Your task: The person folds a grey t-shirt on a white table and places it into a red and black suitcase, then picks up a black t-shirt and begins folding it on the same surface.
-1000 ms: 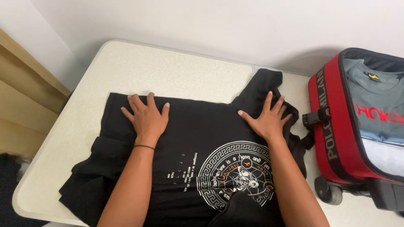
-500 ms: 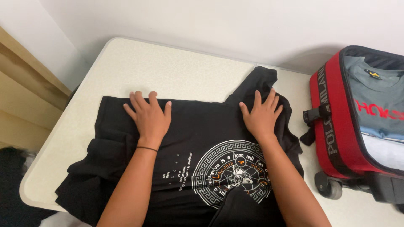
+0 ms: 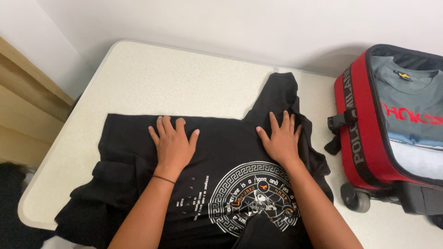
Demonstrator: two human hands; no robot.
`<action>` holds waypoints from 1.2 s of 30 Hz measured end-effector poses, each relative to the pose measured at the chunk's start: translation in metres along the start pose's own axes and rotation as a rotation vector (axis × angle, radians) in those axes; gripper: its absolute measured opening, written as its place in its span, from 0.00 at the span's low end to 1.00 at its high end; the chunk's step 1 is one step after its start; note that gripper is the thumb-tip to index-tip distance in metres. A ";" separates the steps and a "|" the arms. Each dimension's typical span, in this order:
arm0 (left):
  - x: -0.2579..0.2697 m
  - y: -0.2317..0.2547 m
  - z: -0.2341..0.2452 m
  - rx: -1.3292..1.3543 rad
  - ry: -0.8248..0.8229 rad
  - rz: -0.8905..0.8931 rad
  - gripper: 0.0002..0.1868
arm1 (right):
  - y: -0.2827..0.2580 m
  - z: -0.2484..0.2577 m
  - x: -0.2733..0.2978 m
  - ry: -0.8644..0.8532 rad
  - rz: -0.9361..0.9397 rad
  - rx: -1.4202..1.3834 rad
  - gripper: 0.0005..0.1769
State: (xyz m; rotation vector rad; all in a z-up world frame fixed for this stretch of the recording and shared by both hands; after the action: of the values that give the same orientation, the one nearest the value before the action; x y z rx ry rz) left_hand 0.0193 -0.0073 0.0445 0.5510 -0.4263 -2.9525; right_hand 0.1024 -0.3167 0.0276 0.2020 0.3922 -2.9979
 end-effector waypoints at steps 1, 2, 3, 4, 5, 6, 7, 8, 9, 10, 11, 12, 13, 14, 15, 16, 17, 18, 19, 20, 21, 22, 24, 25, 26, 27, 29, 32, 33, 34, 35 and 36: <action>0.001 0.001 -0.001 -0.004 -0.031 0.018 0.28 | -0.001 0.002 -0.002 -0.020 -0.014 -0.019 0.44; 0.003 0.002 -0.003 -0.008 -0.067 0.038 0.28 | -0.001 0.004 -0.002 -0.046 -0.030 -0.036 0.44; 0.004 0.005 -0.005 -0.032 -0.099 0.048 0.28 | 0.000 0.006 -0.002 -0.071 -0.045 -0.054 0.45; 0.001 0.008 -0.006 -0.055 -0.127 0.057 0.28 | -0.002 0.012 -0.006 -0.057 -0.041 -0.046 0.45; -0.003 0.012 -0.006 -0.079 -0.154 0.066 0.28 | -0.004 0.019 -0.012 -0.042 -0.037 -0.039 0.45; -0.007 0.025 -0.003 -0.097 -0.135 0.004 0.28 | -0.003 0.023 -0.015 -0.034 -0.037 -0.029 0.45; -0.012 0.037 0.001 -0.116 -0.116 -0.057 0.28 | -0.001 0.028 -0.021 -0.004 -0.046 -0.038 0.42; -0.020 0.050 0.004 -0.136 -0.091 -0.117 0.28 | 0.000 0.031 -0.032 0.029 -0.051 -0.047 0.39; -0.028 0.062 0.000 -0.040 -0.136 -0.156 0.26 | 0.003 0.034 -0.043 0.063 -0.057 -0.057 0.37; -0.037 0.077 -0.006 0.055 -0.184 -0.195 0.24 | 0.005 0.032 -0.056 0.085 -0.051 -0.106 0.34; -0.045 0.089 -0.012 0.083 -0.206 -0.211 0.22 | 0.006 0.029 -0.070 0.107 -0.046 -0.154 0.32; -0.055 0.104 -0.020 0.114 -0.225 -0.233 0.21 | 0.010 0.026 -0.079 0.135 -0.042 -0.200 0.29; -0.067 0.116 -0.028 0.136 -0.221 -0.239 0.20 | 0.014 0.020 -0.084 0.161 -0.047 -0.206 0.27; -0.079 0.126 -0.039 0.159 -0.220 -0.242 0.19 | 0.015 0.014 -0.088 0.184 -0.052 -0.211 0.26; -0.091 0.136 -0.050 0.173 -0.202 -0.243 0.19 | 0.016 0.009 -0.091 0.208 -0.057 -0.215 0.25; -0.105 0.145 -0.061 0.186 -0.180 -0.247 0.20 | 0.011 0.009 -0.089 0.259 -0.001 -0.188 0.24; -0.119 0.151 -0.072 0.199 -0.158 -0.251 0.20 | 0.006 0.008 -0.081 0.310 0.056 -0.161 0.23; -0.130 0.156 -0.088 0.203 -0.191 -0.238 0.21 | 0.003 0.009 -0.071 0.352 0.109 -0.131 0.23; -0.140 0.160 -0.103 0.206 -0.223 -0.225 0.22 | 0.004 0.007 -0.067 0.330 0.132 -0.138 0.24; -0.152 0.163 -0.115 0.211 -0.250 -0.213 0.23 | 0.004 0.008 -0.067 0.312 0.159 -0.143 0.24; -0.163 0.168 -0.124 0.215 -0.266 -0.216 0.23 | 0.004 0.010 -0.067 0.294 0.186 -0.148 0.25; -0.170 0.171 -0.133 0.218 -0.289 -0.216 0.23 | 0.006 0.010 -0.065 0.266 0.192 -0.172 0.26; -0.176 0.180 -0.143 0.225 -0.317 -0.216 0.23 | 0.010 0.011 -0.063 0.214 0.205 -0.224 0.27; -0.176 0.185 -0.146 0.228 -0.321 -0.215 0.22 | 0.012 0.013 -0.065 0.200 0.212 -0.254 0.27; -0.175 0.189 -0.150 0.230 -0.332 -0.215 0.22 | 0.016 0.013 -0.065 0.181 0.215 -0.286 0.28; -0.177 0.193 -0.151 0.241 -0.318 -0.212 0.22 | 0.020 0.013 -0.065 0.163 0.217 -0.318 0.28; -0.182 0.200 -0.153 0.263 -0.288 -0.211 0.24 | 0.033 0.014 -0.070 0.181 0.163 -0.349 0.25; -0.189 0.200 -0.152 0.335 -0.225 -0.206 0.19 | 0.045 0.011 -0.074 0.196 0.113 -0.344 0.23; -0.190 0.200 -0.150 0.399 -0.198 -0.211 0.17 | 0.047 0.011 -0.076 0.201 0.104 -0.334 0.23; -0.190 0.198 -0.147 0.463 -0.169 -0.212 0.15 | 0.047 0.009 -0.075 0.201 0.102 -0.323 0.24; -0.190 0.196 -0.144 0.527 -0.140 -0.213 0.14 | 0.047 0.008 -0.074 0.201 0.101 -0.311 0.25; -0.190 0.191 -0.151 0.652 -0.221 -0.150 0.14 | 0.046 0.007 -0.074 0.204 0.103 -0.300 0.25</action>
State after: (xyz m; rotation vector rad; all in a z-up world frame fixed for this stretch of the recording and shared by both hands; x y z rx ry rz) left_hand 0.2614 -0.1984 0.0289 0.3092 -1.4532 -2.9795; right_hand 0.1808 -0.3562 0.0340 0.4833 0.8169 -2.7798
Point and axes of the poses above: each hand's wrist, its own x-axis away from the middle knuckle, its own z-axis out of the back of the hand, y = z × x, the point moved 10 cm from there along -x, towards the middle knuckle, and after that the axes turned 3 degrees about -z, right-handed, at the moved point
